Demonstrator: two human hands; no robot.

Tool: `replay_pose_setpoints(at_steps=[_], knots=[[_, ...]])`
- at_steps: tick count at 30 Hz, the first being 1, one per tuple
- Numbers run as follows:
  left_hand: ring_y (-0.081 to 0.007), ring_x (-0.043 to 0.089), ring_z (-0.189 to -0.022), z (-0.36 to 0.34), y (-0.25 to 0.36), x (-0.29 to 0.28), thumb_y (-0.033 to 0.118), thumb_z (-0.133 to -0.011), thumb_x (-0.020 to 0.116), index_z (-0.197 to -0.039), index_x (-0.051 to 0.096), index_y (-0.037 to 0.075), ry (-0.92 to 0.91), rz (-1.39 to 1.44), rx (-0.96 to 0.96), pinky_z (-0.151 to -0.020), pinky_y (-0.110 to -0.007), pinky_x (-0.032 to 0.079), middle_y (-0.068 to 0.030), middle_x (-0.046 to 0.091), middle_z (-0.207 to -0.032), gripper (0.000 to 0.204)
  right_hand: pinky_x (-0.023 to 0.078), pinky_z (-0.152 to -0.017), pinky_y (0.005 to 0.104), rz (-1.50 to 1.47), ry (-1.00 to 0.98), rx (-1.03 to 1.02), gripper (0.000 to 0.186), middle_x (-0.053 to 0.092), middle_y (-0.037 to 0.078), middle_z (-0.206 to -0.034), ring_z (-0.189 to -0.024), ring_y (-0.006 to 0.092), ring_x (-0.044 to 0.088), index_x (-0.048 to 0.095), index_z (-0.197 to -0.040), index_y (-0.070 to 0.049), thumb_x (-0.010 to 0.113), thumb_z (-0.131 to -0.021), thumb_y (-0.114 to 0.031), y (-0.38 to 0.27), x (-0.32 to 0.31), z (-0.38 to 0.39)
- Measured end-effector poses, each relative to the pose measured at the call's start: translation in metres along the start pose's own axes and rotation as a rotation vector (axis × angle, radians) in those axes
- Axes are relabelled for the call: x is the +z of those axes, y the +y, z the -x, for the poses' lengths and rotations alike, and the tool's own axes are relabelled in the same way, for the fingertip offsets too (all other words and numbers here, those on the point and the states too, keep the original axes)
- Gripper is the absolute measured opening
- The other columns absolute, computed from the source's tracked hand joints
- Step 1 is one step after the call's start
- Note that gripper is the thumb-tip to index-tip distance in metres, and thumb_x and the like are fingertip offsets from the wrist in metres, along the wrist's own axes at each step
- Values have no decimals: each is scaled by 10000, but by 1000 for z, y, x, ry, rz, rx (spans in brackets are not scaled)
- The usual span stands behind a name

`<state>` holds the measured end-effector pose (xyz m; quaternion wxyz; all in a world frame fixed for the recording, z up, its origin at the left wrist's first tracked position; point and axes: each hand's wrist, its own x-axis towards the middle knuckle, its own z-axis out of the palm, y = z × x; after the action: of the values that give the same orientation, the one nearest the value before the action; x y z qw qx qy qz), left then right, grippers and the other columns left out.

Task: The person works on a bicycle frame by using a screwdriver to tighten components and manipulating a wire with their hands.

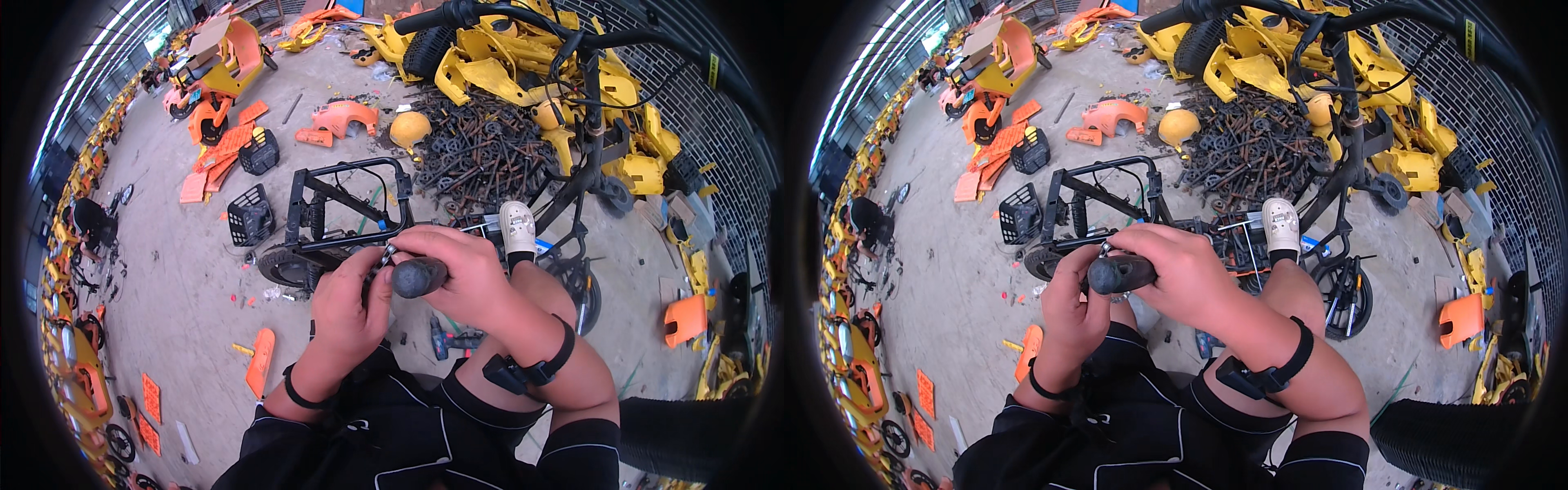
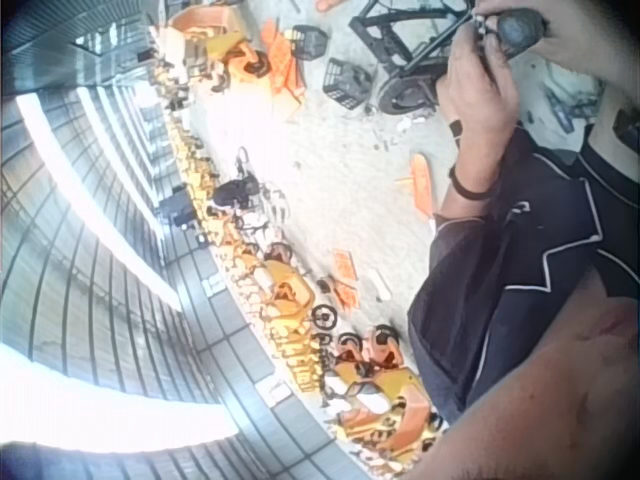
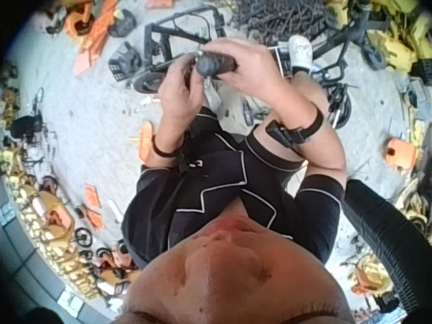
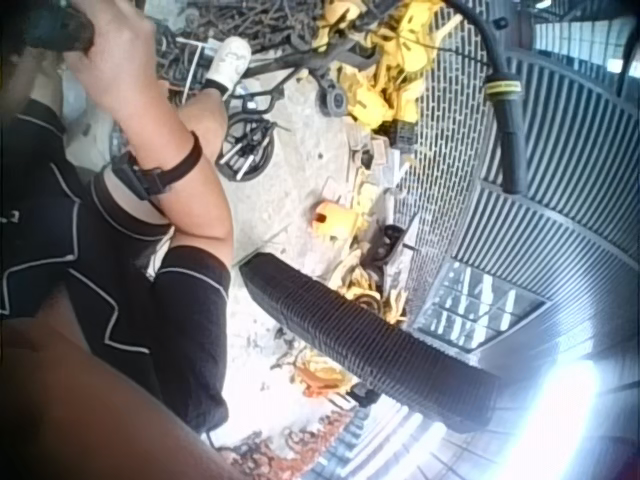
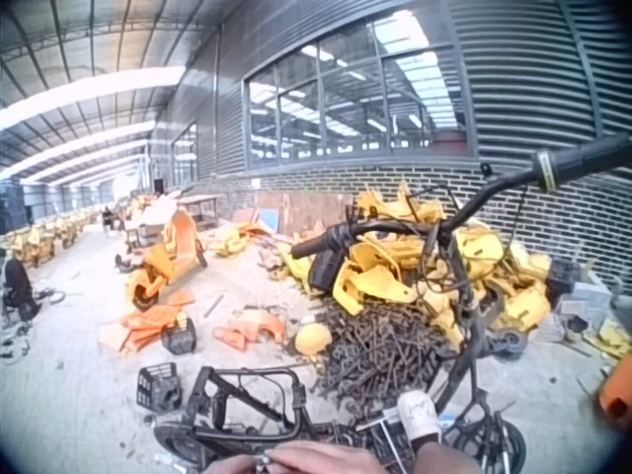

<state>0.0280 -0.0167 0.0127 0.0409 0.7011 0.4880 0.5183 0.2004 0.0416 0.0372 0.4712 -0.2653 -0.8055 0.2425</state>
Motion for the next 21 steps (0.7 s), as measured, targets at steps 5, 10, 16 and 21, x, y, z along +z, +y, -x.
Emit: replay_pose_setpoints(at_steps=[5,10,16,21], knots=[[-293,658,-754,5,1,8,29,-871,696,-1174,612,-9,51,-46,89,-626,-384,473,-159,690,-948,317,583,-738,329,77,70,-4,248,721,154,-995,-844,273,726,694,-1098,-24,757,-859,-43,-7,8,3],[-317,654,-775,8,2,11,0,-868,687,-1183,602,-37,9,-59,97,-664,-391,510,-181,683,-980,329,582,-762,335,57,67,104,273,730,143,-990,-859,276,729,694,-1102,-23,718,-833,15,-15,9,5],[-300,652,-753,11,6,12,-21,-863,695,-1170,614,-30,78,21,16,-662,-380,518,-158,677,-946,318,575,-790,323,-110,39,190,237,743,114,-985,-887,213,728,703,-1115,-28,674,-880,-8,-13,6,2],[-252,611,-699,16,-3,12,1,-877,692,-1163,628,-11,83,47,-35,-618,-353,466,-117,688,-941,294,562,-817,322,-348,-87,272,230,728,118,-1018,-908,222,721,703,-1109,-26,678,-881,-15,-5,-3,0]])
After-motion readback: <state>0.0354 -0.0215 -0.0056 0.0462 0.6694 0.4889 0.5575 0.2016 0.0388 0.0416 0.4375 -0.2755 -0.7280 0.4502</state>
